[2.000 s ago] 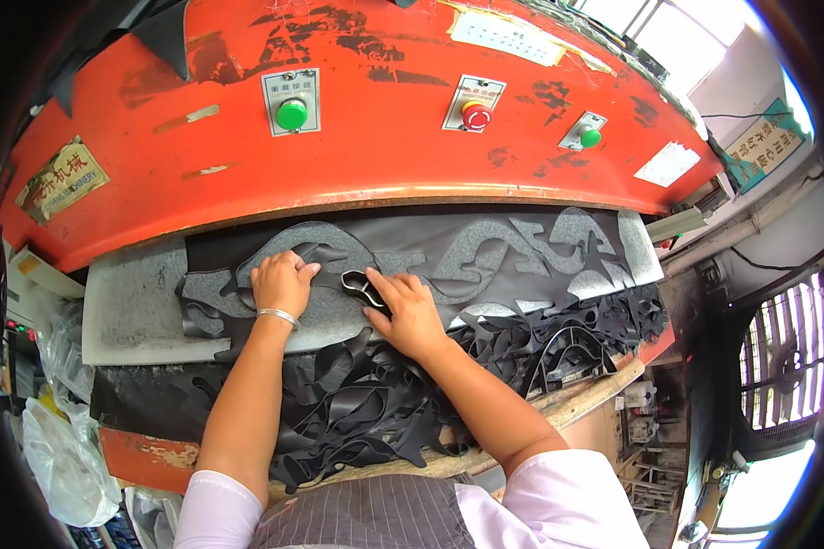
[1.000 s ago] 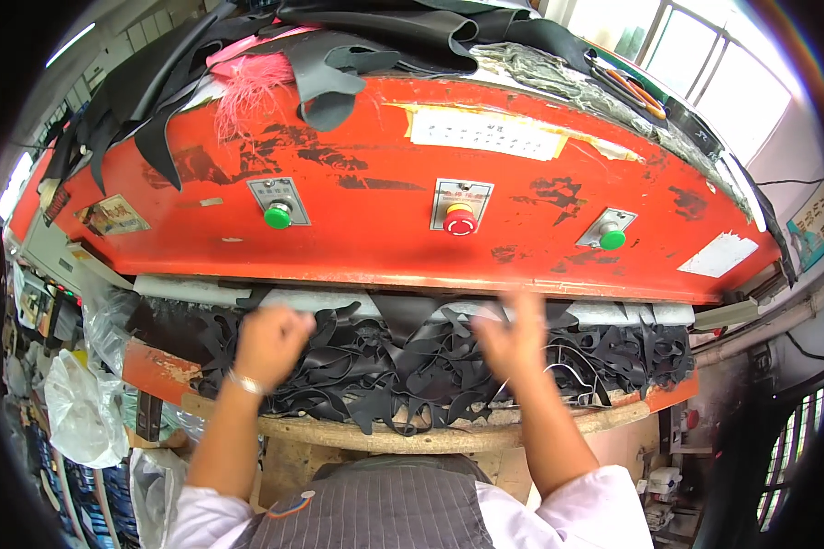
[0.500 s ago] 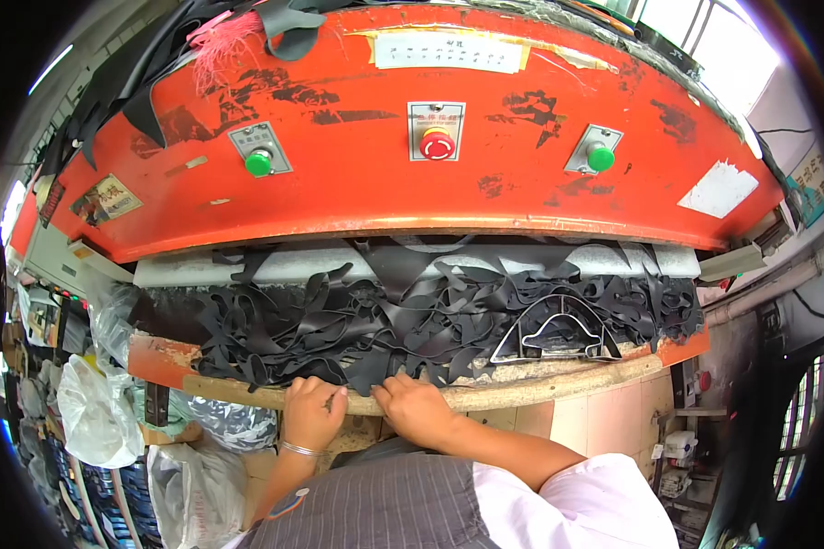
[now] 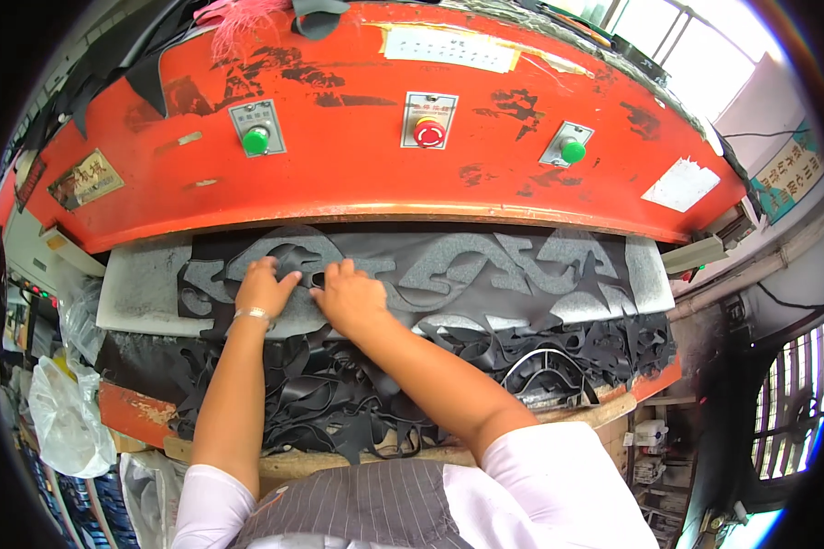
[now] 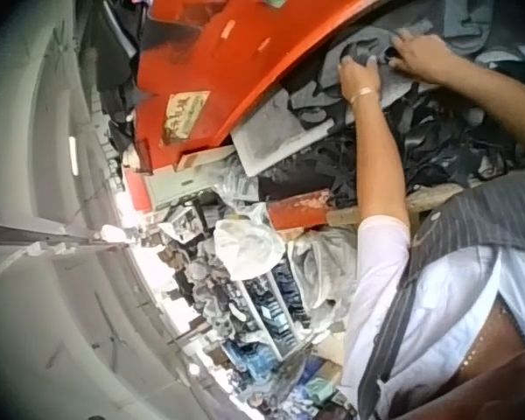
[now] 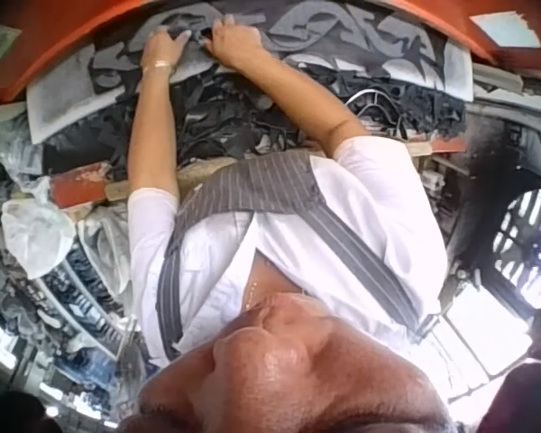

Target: Operating a hydraulic press machine with a metal die to cut specific shapes out of a large leather sheet.

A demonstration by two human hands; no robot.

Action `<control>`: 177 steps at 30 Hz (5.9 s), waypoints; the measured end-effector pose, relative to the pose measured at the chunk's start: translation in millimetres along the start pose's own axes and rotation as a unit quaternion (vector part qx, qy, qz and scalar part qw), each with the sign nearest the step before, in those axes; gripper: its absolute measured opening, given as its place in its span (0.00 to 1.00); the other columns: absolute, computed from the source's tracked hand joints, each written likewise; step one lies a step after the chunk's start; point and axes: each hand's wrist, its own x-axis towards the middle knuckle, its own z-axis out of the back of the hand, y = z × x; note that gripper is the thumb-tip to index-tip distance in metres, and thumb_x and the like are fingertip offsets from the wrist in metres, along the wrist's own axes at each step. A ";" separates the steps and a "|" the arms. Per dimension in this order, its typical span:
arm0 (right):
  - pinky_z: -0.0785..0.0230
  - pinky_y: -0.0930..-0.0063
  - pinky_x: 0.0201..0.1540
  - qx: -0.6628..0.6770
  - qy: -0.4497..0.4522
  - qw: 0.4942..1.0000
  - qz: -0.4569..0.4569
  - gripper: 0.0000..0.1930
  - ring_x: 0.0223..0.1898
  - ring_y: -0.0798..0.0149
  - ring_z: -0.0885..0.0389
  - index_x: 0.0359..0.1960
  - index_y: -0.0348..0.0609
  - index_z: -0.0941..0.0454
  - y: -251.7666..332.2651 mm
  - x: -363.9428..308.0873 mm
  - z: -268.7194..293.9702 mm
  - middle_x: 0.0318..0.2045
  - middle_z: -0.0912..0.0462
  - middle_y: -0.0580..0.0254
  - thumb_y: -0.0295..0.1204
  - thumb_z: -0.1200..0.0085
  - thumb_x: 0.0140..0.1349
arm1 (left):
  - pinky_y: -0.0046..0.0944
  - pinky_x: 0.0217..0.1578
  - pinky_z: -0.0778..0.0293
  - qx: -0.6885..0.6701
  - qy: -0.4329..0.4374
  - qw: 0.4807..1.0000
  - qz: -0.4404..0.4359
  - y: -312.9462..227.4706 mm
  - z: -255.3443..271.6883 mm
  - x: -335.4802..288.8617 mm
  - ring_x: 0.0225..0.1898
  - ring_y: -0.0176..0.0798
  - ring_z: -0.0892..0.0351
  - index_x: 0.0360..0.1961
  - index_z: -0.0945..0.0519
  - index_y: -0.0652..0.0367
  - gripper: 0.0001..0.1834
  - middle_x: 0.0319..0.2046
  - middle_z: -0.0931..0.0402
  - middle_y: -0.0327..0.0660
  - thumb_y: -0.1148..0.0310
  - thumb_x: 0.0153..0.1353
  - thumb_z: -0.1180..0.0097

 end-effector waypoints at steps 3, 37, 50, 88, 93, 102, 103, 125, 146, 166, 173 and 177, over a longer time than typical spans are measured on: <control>0.27 0.53 0.47 0.074 0.046 0.996 -0.025 0.23 0.45 0.44 0.19 0.43 0.35 0.25 -26.6 24.3 -5.0 0.40 0.21 0.39 0.47 0.49 0.64 | 0.51 0.48 0.27 0.049 0.129 0.990 0.018 -18.4 -9.5 20.5 0.51 0.55 0.24 0.43 0.22 0.61 0.22 0.46 0.23 0.52 0.54 0.58 0.40; 0.36 0.62 0.58 0.143 0.092 0.958 0.229 0.29 0.51 0.53 0.29 0.57 0.49 0.24 -142.7 0.0 20.0 0.48 0.21 0.62 0.24 0.34 0.49 | 0.57 0.65 0.49 -0.116 0.017 0.947 -0.298 -17.0 -61.0 -90.2 0.63 0.47 0.34 0.46 0.17 0.55 0.17 0.53 0.23 0.41 0.64 0.55 0.40; 0.41 0.63 0.54 0.144 0.045 0.965 0.215 0.26 0.49 0.57 0.30 0.53 0.59 0.20 -156.3 3.4 17.4 0.43 0.22 0.63 0.30 0.33 0.48 | 0.58 0.65 0.55 -0.135 0.005 0.947 -0.290 -31.0 -62.1 -85.9 0.62 0.42 0.32 0.38 0.18 0.50 0.12 0.49 0.19 0.34 0.65 0.51 0.37; 0.27 0.66 0.40 -0.021 0.018 0.979 0.200 0.25 0.38 0.56 0.22 0.42 0.42 0.21 -26.8 -303.7 15.9 0.34 0.22 0.60 0.36 0.30 0.40 | 0.45 0.34 0.28 -0.053 -0.037 0.974 -0.215 -11.2 12.7 -321.8 0.32 0.45 0.26 0.24 0.17 0.54 0.09 0.24 0.26 0.39 0.60 0.52 0.39; 0.26 0.64 0.39 -0.005 0.125 0.960 0.249 0.23 0.37 0.55 0.20 0.42 0.43 0.21 -41.8 -267.2 42.3 0.34 0.20 0.60 0.40 0.32 0.45 | 0.44 0.36 0.26 -0.047 0.141 0.969 -0.197 -9.8 28.0 -294.2 0.33 0.47 0.24 0.23 0.16 0.56 0.15 0.25 0.23 0.40 0.55 0.52 0.37; 0.33 0.61 0.48 -0.091 -0.075 0.941 0.317 0.16 0.50 0.56 0.25 0.45 0.45 0.22 -84.6 -70.3 27.8 0.45 0.22 0.59 0.24 0.50 0.52 | 0.45 0.47 0.32 -0.107 -0.026 0.973 -0.202 -55.5 -46.5 -153.8 0.44 0.48 0.29 0.46 0.21 0.58 0.20 0.42 0.27 0.40 0.63 0.52 0.36; 0.32 0.63 0.48 -0.092 -0.007 0.944 0.316 0.16 0.51 0.56 0.26 0.44 0.45 0.22 -85.6 -61.2 21.2 0.44 0.22 0.59 0.25 0.51 0.52 | 0.45 0.47 0.32 -0.110 -0.025 0.973 -0.200 -51.7 -53.2 -149.2 0.44 0.48 0.29 0.46 0.21 0.58 0.20 0.42 0.27 0.40 0.63 0.52 0.36; 0.47 0.53 0.65 0.064 0.063 0.983 0.159 0.49 0.63 0.49 0.36 0.66 0.50 0.36 -105.4 -30.1 2.5 0.60 0.31 0.47 0.48 0.27 0.40 | 0.49 0.60 0.45 -0.143 0.017 0.963 -0.226 -28.2 -72.1 -141.0 0.61 0.48 0.38 0.48 0.22 0.53 0.21 0.62 0.30 0.41 0.61 0.52 0.38; 0.56 0.55 0.70 0.197 -0.642 0.740 0.020 0.28 0.71 0.49 0.48 0.68 0.36 0.42 -167.1 -51.6 161.5 0.69 0.45 0.42 0.39 0.56 0.71 | 0.45 0.40 0.31 -0.237 -0.294 0.868 -0.321 -61.9 67.7 -60.0 0.36 0.50 0.26 0.31 0.22 0.61 0.05 0.32 0.23 0.45 0.70 0.60 0.44; 0.28 0.63 0.41 0.244 -0.062 0.949 0.188 0.12 0.36 0.52 0.21 0.38 0.39 0.19 -5.1 -275.1 -3.6 0.33 0.18 0.54 0.33 0.37 0.56 | 0.47 0.34 0.28 -0.082 0.005 0.966 -0.246 6.4 28.4 -322.0 0.33 0.49 0.24 0.23 0.19 0.56 0.10 0.24 0.25 0.42 0.62 0.55 0.41; 0.30 0.55 0.52 0.192 -0.178 0.964 -0.040 0.34 0.52 0.38 0.26 0.60 0.29 0.38 -4.1 -174.4 -0.1 0.52 0.28 0.35 0.45 0.45 0.61 | 0.47 0.35 0.31 -0.051 -0.045 0.965 -0.254 -2.6 14.1 -314.8 0.33 0.49 0.26 0.21 0.23 0.58 0.09 0.25 0.27 0.42 0.65 0.52 0.42; 0.29 0.53 0.54 0.172 -0.115 0.965 -0.162 0.38 0.54 0.38 0.26 0.61 0.29 0.41 -7.3 -92.1 16.2 0.58 0.35 0.36 0.51 0.47 0.61 | 0.47 0.32 0.33 -0.029 -0.063 0.964 -0.256 -5.7 9.2 -307.6 0.30 0.49 0.28 0.18 0.25 0.57 0.08 0.23 0.29 0.41 0.67 0.48 0.42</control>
